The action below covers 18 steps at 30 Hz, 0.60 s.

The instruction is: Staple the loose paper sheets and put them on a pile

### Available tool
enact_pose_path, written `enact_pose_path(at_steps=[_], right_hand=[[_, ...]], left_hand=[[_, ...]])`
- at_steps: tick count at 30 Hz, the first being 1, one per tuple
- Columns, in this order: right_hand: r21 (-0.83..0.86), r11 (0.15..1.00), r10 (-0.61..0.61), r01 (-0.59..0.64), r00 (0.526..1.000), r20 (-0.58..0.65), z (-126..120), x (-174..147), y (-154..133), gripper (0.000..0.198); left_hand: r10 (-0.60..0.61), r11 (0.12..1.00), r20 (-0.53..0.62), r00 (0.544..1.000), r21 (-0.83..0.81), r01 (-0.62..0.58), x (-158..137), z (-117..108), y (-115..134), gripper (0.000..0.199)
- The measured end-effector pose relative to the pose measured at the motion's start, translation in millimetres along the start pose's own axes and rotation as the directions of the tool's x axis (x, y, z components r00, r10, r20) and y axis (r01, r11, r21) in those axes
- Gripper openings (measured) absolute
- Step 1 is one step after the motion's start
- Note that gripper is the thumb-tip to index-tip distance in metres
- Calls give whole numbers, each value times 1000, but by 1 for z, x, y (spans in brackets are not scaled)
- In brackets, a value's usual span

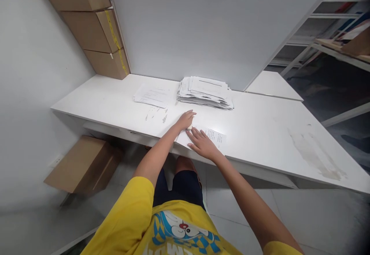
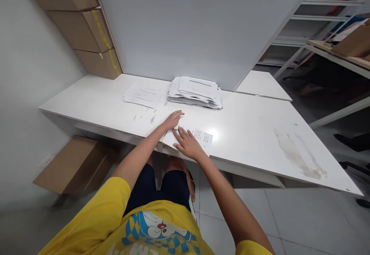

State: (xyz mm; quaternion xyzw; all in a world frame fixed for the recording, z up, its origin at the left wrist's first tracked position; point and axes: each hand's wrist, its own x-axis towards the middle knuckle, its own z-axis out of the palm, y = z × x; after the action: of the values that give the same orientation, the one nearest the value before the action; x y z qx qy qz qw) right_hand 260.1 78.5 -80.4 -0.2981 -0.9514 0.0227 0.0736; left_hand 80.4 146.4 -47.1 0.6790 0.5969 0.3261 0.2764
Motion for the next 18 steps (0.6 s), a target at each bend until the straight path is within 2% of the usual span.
enact_pose_path(at_steps=[8, 13, 18], right_hand=[[8, 999, 44, -44, 999, -30, 3, -2, -4, 72], [34, 999, 35, -34, 999, -30, 5, -2, 1, 70], [97, 994, -58, 53, 997, 48, 3, 2, 23, 62]], left_hand=[[-50, 997, 33, 998, 52, 48, -8, 3, 3, 44], [-36, 999, 48, 998, 41, 34, -9, 3, 1, 44], [-27, 1000, 86, 996, 9, 26, -6, 3, -2, 43]])
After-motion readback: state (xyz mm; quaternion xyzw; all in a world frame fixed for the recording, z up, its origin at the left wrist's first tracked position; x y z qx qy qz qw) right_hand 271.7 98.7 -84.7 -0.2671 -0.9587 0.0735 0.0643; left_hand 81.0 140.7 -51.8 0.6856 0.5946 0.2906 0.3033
